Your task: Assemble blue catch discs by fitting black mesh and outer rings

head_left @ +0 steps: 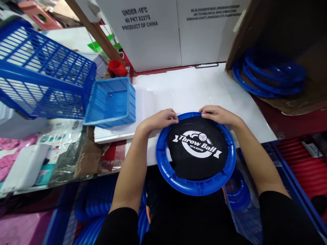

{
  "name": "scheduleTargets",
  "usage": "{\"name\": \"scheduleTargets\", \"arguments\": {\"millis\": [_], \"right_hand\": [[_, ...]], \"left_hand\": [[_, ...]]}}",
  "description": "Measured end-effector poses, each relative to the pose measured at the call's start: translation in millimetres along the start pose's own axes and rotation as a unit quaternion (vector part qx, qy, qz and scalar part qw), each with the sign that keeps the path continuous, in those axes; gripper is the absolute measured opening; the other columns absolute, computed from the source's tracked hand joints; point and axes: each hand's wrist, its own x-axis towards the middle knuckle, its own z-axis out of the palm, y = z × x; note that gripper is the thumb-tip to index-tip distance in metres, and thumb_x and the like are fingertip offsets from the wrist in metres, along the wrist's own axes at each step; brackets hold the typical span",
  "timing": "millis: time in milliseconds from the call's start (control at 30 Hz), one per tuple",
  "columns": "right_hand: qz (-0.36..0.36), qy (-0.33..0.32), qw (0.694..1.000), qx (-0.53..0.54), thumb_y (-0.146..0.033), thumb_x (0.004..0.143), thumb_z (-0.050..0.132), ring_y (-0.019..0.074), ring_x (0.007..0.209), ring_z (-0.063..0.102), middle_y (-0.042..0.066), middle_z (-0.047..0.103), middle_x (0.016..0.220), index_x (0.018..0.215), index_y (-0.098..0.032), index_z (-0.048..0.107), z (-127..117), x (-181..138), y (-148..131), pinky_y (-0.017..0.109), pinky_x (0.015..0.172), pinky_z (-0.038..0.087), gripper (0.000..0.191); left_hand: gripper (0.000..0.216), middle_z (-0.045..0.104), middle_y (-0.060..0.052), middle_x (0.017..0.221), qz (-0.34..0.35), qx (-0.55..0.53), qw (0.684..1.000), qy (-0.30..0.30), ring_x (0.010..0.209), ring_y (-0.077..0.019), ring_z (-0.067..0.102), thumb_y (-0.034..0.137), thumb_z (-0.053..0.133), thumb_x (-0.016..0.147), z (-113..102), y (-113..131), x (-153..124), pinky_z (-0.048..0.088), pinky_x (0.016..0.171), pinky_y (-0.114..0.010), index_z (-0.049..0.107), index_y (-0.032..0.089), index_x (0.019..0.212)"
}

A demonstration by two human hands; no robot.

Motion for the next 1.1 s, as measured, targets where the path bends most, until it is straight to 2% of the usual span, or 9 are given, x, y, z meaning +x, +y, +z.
{"name": "scheduleTargets", "arguments": {"millis": [500,1100], "right_hand": [[-0.016,-0.041,0.999,0.000,-0.053,0.097,0.064,0.0293,0.129,0.065,0.009,0.073,0.136,0.090,-0.024,0.072,-8.2,-1.4,6.0,0.051,0.120,0.045,0.030],[-0.011,-0.019,1.000,-0.019,-0.053,0.096,0.063,0.0299,0.120,0.067,0.008,0.075,0.129,0.090,-0.026,0.073,-5.4,1.8,4.1,0.052,0.116,0.048,0.029]], "left_hand": [[0.026,0.069,-0.008,0.108,-0.002,0.013,1.000,0.002,0.098,-0.0230,0.067,0.041,0.060,0.096,-1.4,5.4,-0.7,0.055,0.097,-0.040,0.075,0.021,0.095],[0.026,0.070,-0.008,0.104,0.019,0.018,0.999,0.019,0.096,-0.0225,0.066,0.044,0.060,0.093,4.9,-5.2,6.1,0.055,0.096,-0.040,0.075,0.022,0.091]]}}
